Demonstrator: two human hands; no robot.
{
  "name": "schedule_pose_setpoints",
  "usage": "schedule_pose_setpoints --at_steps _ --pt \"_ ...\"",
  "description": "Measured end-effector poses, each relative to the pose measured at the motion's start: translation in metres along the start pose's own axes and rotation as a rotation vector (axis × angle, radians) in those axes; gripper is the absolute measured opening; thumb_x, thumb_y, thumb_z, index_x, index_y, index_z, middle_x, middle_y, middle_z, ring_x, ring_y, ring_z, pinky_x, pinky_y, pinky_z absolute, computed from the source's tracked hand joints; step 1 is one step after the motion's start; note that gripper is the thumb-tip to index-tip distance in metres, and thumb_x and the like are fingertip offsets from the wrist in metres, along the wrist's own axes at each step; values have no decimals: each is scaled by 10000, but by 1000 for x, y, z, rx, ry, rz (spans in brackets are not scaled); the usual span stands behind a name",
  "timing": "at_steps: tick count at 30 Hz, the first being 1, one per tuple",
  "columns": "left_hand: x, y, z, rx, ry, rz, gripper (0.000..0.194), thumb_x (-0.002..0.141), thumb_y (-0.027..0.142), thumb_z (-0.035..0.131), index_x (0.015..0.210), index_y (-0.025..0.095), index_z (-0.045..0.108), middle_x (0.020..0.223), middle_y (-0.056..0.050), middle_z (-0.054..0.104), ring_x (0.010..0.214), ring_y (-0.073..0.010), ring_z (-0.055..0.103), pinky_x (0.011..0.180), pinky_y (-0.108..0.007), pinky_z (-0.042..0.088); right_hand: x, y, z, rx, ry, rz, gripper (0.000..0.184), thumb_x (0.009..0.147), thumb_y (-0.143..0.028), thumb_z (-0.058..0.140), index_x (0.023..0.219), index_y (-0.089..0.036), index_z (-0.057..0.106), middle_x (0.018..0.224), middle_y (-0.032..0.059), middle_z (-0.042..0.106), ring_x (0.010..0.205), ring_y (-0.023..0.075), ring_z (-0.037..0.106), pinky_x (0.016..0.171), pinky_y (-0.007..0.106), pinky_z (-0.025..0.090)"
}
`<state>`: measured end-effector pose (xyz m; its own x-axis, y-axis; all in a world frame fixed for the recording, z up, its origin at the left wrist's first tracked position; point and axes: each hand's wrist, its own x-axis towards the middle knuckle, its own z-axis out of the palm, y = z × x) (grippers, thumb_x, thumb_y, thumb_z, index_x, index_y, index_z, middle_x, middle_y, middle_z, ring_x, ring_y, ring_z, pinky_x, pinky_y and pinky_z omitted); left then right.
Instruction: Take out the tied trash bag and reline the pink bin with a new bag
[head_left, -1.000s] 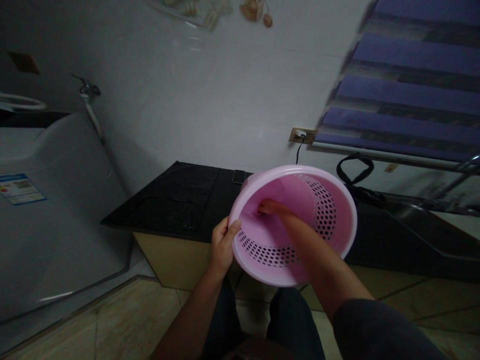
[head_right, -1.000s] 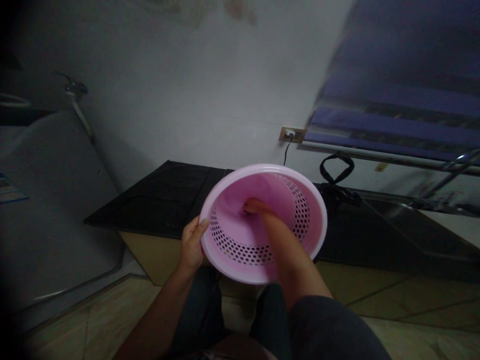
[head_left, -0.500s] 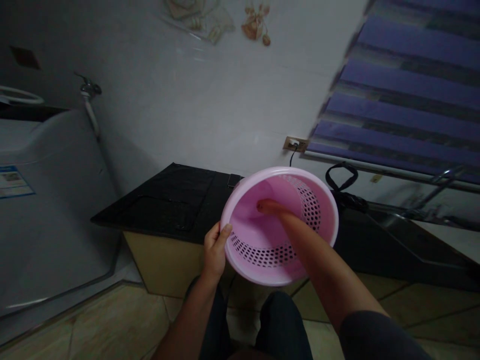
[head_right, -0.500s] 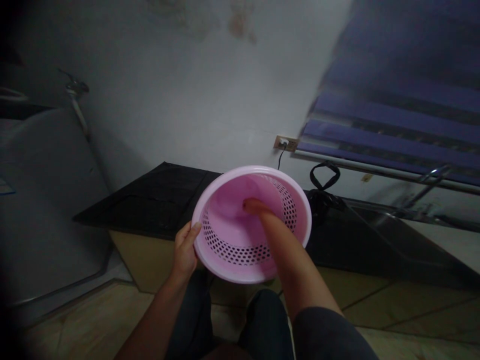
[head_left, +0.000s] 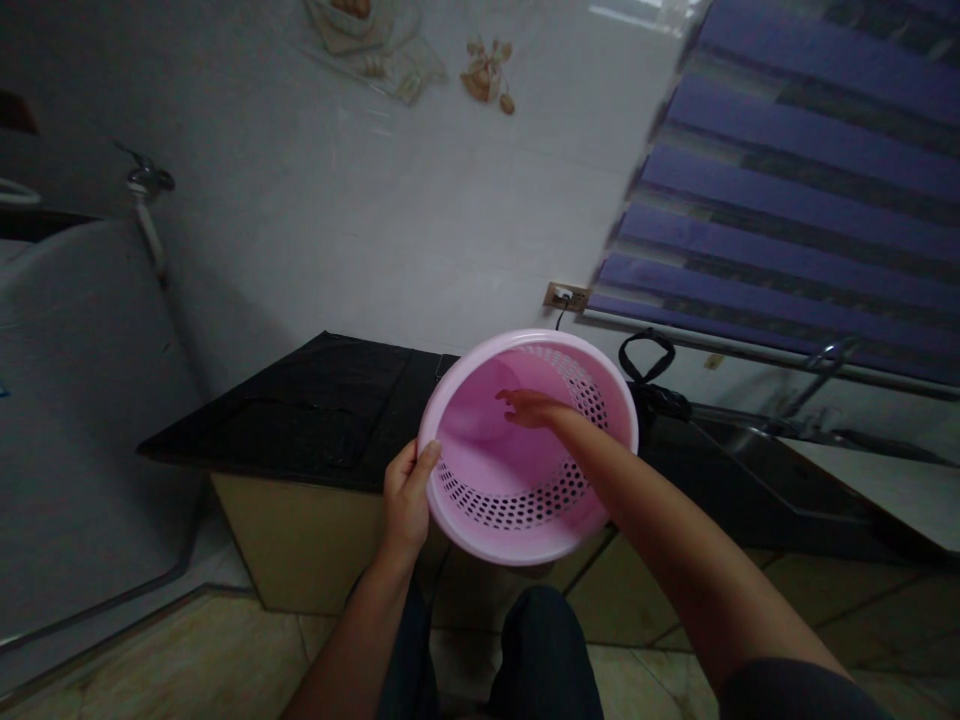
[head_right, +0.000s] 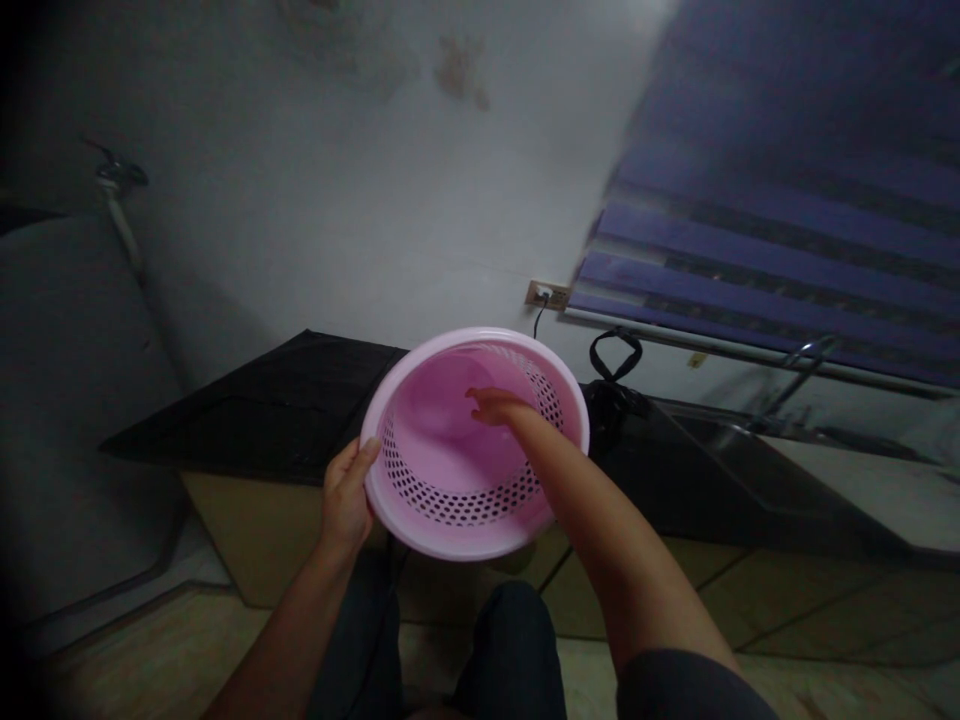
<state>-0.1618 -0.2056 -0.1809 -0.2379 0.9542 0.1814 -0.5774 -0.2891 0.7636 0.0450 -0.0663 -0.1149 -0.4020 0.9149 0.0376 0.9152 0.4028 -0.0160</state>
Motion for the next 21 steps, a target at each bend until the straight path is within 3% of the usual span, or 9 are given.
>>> schedule_pose_setpoints --at_steps 2,4,21 --pt "0 1 2 1 3 5 328 689 439 762 793 132 707 639 0 658 558 -118 567 530 -214 434 -2 2 -5 10 -127 14 544 838 -208 561 1379 -169 521 1341 125 541 1149 223 584 976 344 502" --pt "0 1 4 -2 9 0 328 683 437 767 787 133 705 654 -3 669 561 -116 571 541 -215 446 -8 1 -10 7 -172 2 588 862 -211 505 1445 -174 440 1402 121 480 1222 238 540 1046 376 455" --pt "11 13 21 44 43 52 376 604 457 803 709 124 662 595 6 627 504 -107 528 497 -216 421 -76 -11 -33 -73 -25 -185 516 904 -256 450 1406 -135 457 1293 144 570 1131 252 587 958 375 463"
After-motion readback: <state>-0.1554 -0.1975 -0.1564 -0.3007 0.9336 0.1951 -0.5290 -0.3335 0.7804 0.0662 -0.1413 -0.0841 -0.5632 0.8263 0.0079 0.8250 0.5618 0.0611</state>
